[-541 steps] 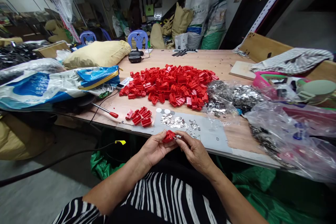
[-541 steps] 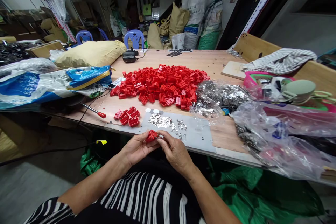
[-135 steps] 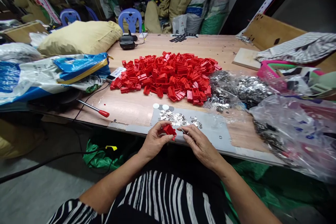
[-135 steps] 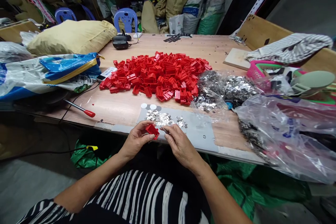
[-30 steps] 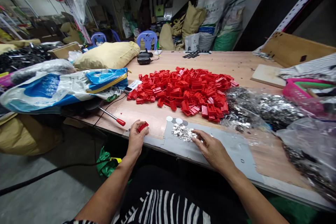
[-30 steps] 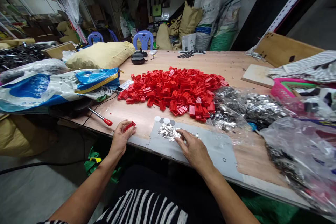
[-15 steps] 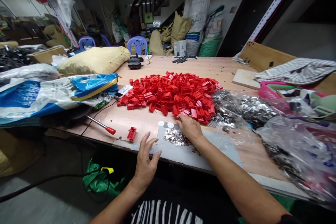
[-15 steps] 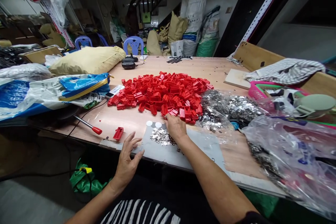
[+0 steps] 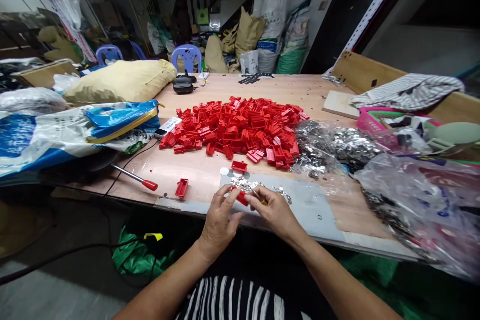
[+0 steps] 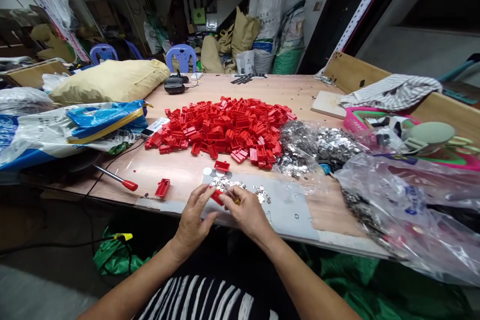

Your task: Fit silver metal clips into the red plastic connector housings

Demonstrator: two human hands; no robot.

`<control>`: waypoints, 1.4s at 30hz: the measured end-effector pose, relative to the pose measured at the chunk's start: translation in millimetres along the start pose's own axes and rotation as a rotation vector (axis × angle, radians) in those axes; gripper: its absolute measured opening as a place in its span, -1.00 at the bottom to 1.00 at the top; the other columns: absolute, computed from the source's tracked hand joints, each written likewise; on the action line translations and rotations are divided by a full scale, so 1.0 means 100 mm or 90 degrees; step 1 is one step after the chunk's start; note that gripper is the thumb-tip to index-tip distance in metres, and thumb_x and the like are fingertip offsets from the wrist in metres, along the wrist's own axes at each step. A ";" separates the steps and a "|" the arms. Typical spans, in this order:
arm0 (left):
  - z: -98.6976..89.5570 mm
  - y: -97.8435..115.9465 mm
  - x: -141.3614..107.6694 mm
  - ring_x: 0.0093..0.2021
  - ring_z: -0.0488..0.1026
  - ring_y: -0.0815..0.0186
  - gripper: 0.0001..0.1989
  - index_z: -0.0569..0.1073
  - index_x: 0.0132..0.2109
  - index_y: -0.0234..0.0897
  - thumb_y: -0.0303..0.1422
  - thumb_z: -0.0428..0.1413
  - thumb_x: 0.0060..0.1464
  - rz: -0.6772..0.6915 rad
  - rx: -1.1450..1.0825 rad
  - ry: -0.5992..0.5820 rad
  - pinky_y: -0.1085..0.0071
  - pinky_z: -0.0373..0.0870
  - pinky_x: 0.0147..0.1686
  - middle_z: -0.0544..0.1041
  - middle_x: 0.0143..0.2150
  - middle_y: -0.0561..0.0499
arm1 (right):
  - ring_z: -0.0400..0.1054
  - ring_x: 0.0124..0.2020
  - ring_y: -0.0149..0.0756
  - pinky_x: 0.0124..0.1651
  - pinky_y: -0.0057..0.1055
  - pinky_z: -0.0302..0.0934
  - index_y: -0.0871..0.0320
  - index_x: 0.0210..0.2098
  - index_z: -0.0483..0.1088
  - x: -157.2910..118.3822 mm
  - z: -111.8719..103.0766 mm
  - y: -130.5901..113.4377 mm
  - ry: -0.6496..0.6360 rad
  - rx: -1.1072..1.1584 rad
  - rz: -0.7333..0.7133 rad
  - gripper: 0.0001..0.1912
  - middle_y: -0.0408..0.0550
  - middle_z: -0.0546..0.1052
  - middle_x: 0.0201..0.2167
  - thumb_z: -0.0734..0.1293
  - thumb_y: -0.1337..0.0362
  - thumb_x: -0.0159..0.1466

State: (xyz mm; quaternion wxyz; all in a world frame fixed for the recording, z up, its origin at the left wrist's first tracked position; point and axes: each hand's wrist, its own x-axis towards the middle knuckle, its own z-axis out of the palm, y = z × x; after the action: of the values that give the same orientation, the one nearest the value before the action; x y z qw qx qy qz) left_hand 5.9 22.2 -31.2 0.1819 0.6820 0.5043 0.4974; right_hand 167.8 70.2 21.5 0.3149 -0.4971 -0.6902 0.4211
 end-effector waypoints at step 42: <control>0.10 0.21 0.00 -0.17 0.54 0.23 -0.68 0.50 -0.07 -0.19 -0.29 0.25 -0.02 -0.219 -0.251 -0.004 0.34 0.44 -0.11 0.60 -0.16 -0.04 | 0.43 -0.48 -0.30 -0.42 -0.47 0.29 0.07 -0.33 0.39 -0.36 -0.49 0.29 0.208 -0.175 -0.057 -0.75 -0.09 0.57 -0.44 0.23 0.04 0.27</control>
State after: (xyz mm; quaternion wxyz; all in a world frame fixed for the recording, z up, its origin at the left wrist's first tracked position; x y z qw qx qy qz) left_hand 25.4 16.1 -19.5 0.3947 0.5395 0.5055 0.5455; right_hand 232.8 53.9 16.5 0.3697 -0.5661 -0.7023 0.2226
